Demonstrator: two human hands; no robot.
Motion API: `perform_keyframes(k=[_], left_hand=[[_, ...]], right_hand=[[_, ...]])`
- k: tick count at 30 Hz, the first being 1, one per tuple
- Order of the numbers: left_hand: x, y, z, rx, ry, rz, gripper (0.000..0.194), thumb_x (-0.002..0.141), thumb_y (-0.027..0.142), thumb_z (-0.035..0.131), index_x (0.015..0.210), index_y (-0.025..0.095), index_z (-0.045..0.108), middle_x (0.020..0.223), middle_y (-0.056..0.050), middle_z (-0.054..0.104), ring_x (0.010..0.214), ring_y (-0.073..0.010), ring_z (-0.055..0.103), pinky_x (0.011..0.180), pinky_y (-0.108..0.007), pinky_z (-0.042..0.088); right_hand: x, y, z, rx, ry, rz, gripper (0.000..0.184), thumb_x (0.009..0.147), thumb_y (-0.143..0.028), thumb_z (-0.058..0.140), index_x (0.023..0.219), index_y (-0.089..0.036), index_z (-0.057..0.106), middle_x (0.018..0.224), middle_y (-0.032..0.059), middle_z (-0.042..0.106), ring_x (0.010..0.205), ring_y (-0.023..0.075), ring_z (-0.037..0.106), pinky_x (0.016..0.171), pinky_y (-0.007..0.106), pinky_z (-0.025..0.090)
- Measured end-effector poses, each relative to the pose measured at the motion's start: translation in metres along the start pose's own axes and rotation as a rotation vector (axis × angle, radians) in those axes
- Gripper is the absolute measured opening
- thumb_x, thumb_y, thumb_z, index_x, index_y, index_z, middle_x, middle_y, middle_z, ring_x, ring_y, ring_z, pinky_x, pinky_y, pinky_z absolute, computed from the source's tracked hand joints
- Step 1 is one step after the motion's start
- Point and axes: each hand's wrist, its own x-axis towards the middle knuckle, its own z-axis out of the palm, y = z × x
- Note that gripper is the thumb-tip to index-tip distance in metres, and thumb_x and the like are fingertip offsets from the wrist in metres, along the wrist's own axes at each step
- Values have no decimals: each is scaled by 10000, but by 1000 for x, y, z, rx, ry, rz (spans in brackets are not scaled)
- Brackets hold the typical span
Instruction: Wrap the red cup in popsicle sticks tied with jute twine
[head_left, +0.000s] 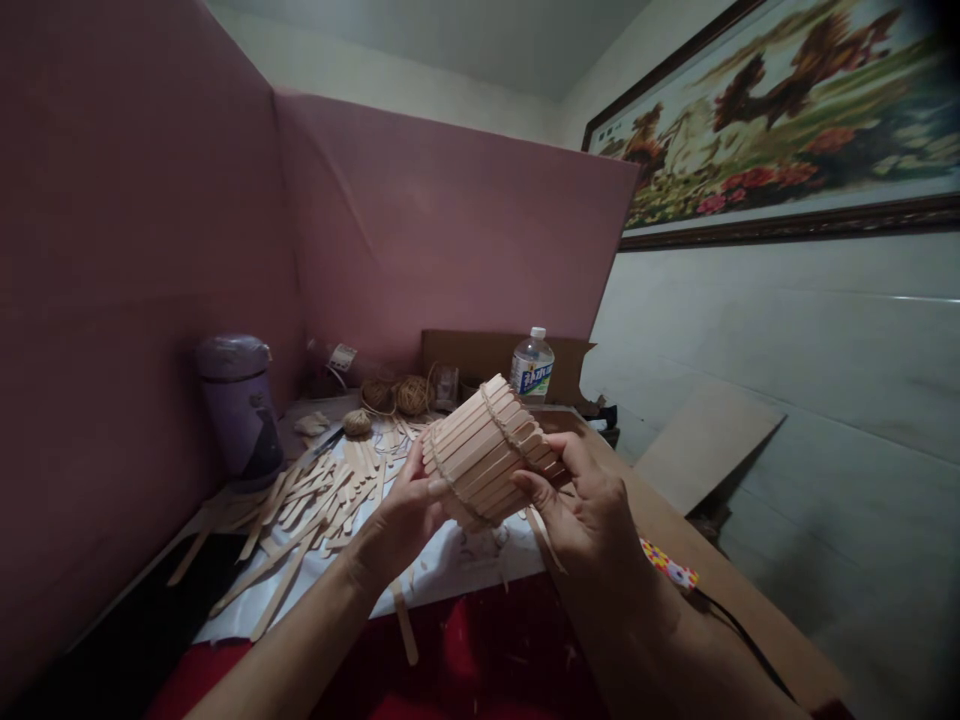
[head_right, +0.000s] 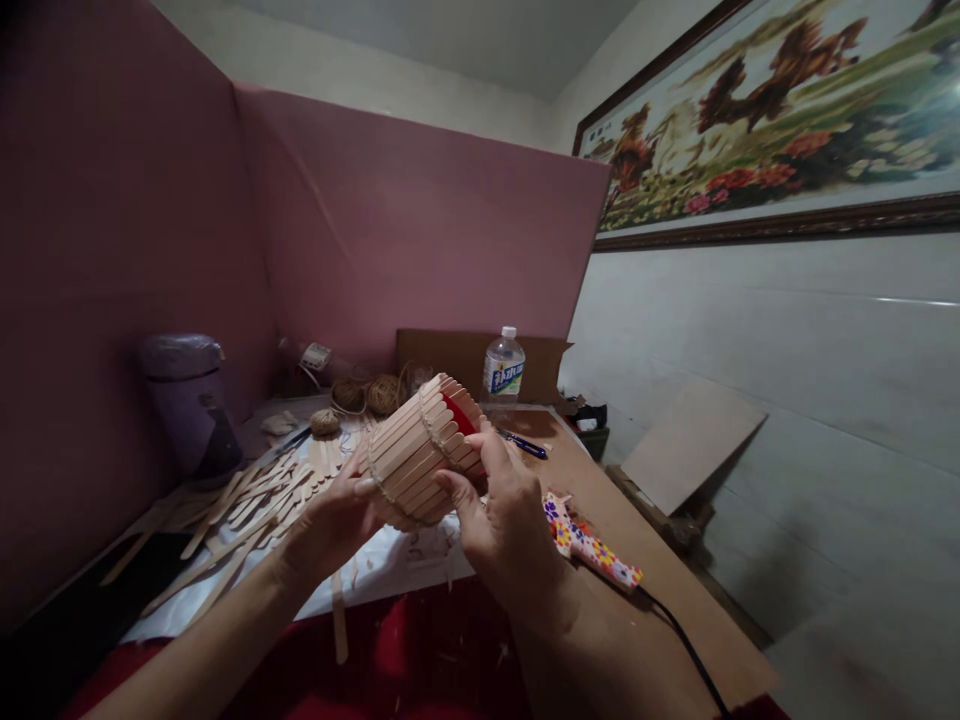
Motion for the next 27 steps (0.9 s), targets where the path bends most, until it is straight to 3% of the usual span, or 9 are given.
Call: perform_keyframes(k=[7,14,27], left_hand=[[-1,1,4,39,21,22,822,672,263,739,1394,343,355,1388,-56,542,1285,-317,472,954,-411,472],[-1,0,11,64,64,39,814,609,310,776,1343,278,425,1330,-95,573,1239,-343,496,934,-420,472],[0,-4,13,66,78,91,832,633,287,737,1379,258,370,1284,-100,587,1225,-328,500,991,-436,414]], right_hand=[[-3,-2,-1,-4,-5,2,164,878,-285,587,1014,-201,552,849,63,653,867,238,627,675,339,501],[-8,-3,-2,5,6,-37,155,882,-263,593,1016,-210,539,953,68,659,847,209,623,689,323,496],[-10,-3,-1,-4,-10,-10,146,890,-250,570,1023,-200,537,1004,88,659,926,234,622,744,355,496]])
